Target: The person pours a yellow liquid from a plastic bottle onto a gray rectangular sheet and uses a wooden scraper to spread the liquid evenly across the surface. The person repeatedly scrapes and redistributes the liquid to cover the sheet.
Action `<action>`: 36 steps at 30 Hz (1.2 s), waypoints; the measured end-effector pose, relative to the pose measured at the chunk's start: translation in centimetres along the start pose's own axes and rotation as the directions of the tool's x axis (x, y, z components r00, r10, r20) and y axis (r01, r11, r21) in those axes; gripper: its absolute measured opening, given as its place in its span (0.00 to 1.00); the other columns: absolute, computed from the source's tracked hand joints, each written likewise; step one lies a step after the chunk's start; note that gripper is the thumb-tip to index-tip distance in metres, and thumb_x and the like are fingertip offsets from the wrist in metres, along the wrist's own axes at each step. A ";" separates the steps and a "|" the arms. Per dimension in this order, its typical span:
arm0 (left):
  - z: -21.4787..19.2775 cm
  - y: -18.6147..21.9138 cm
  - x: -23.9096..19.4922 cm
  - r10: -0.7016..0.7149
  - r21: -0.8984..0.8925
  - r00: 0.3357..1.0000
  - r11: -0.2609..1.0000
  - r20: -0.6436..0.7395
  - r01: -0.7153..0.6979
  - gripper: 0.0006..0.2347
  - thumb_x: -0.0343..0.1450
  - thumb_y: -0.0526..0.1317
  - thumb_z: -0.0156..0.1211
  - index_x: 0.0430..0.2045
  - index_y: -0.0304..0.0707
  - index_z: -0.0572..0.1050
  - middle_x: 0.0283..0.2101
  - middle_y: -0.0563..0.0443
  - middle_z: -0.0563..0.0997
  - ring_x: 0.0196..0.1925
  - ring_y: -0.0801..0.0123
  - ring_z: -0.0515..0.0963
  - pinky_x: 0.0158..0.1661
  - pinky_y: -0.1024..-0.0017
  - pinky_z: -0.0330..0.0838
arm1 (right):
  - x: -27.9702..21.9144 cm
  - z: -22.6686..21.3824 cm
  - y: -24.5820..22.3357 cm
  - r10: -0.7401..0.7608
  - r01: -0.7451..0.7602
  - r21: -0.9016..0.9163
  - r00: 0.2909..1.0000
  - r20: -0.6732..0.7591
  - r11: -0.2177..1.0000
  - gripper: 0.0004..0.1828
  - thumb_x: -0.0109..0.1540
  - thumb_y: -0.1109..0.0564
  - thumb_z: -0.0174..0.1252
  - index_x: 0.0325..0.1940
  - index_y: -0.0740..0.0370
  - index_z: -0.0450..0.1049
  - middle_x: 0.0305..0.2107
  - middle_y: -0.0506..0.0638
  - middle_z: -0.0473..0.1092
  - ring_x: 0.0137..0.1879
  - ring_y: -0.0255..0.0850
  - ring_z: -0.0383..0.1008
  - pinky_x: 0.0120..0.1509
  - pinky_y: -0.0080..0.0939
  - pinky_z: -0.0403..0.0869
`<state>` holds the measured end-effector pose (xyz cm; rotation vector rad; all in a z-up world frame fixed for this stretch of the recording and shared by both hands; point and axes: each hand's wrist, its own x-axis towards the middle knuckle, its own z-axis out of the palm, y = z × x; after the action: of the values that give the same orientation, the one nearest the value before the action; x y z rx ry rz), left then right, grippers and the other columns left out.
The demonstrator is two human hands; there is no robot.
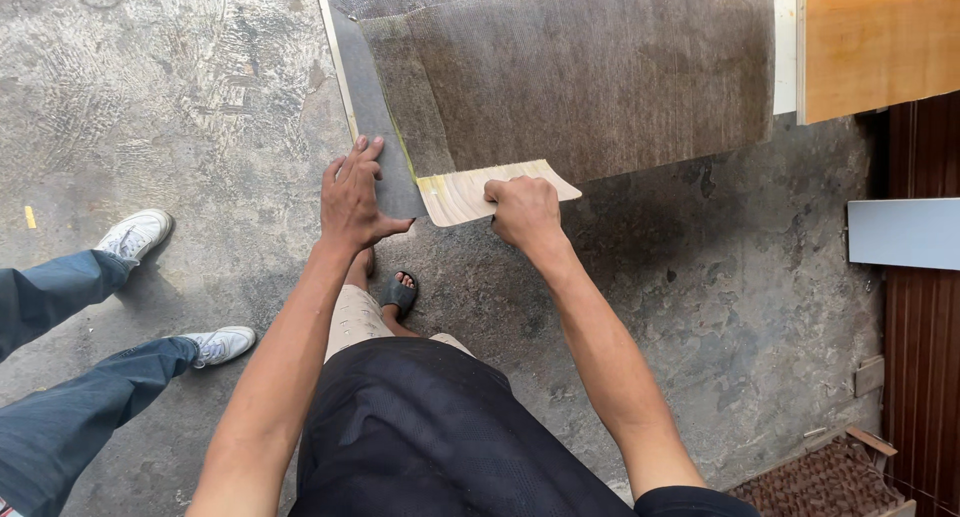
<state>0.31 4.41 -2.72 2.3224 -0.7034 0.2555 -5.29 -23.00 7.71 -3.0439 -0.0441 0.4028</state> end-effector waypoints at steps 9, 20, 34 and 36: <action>0.3 -0.6 -0.4 0.049 0.032 0.998 0.998 0.035 -0.051 0.34 0.49 0.60 0.78 0.37 0.42 0.64 0.69 0.43 0.72 0.71 0.51 0.69 0.64 0.52 0.59 | -8.4 5.3 0.0 0.113 -0.121 0.049 0.983 0.145 0.991 0.12 0.48 0.58 0.60 0.33 0.42 0.80 0.23 0.52 0.76 0.38 0.55 0.82 0.46 0.53 0.80; -3.2 -0.2 1.3 -0.162 -0.253 0.942 0.937 0.295 0.240 0.31 0.56 0.60 0.74 0.41 0.46 0.63 0.72 0.47 0.68 0.75 0.53 0.62 0.69 0.43 0.56 | -1.7 -9.2 -3.2 0.361 -0.332 0.629 0.929 0.086 0.703 0.26 0.59 0.58 0.52 0.63 0.59 0.73 0.43 0.70 0.76 0.48 0.70 0.78 0.50 0.69 0.77; -0.2 -1.2 0.6 -0.515 -0.938 0.814 0.049 0.270 0.343 0.10 0.62 0.33 0.42 0.36 0.38 0.62 0.60 0.30 0.74 0.71 0.48 0.64 0.69 0.55 0.54 | 7.9 -15.3 -19.2 0.249 -0.309 0.273 0.940 0.233 0.911 0.34 0.63 0.62 0.50 0.72 0.76 0.53 0.34 0.70 0.75 0.41 0.70 0.80 0.44 0.72 0.78; -0.4 -1.0 0.3 -0.569 -0.952 0.784 0.007 0.248 0.307 0.09 0.65 0.34 0.42 0.37 0.36 0.62 0.57 0.29 0.76 0.70 0.48 0.67 0.69 0.55 0.56 | 6.6 -17.1 -15.3 0.280 -0.334 0.416 0.942 0.187 0.846 0.38 0.59 0.63 0.49 0.74 0.76 0.50 0.37 0.79 0.72 0.45 0.77 0.76 0.47 0.79 0.73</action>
<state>1.12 5.13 -2.85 1.0158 0.1303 -0.2440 5.25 -8.62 23.62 -2.5669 0.4724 0.5307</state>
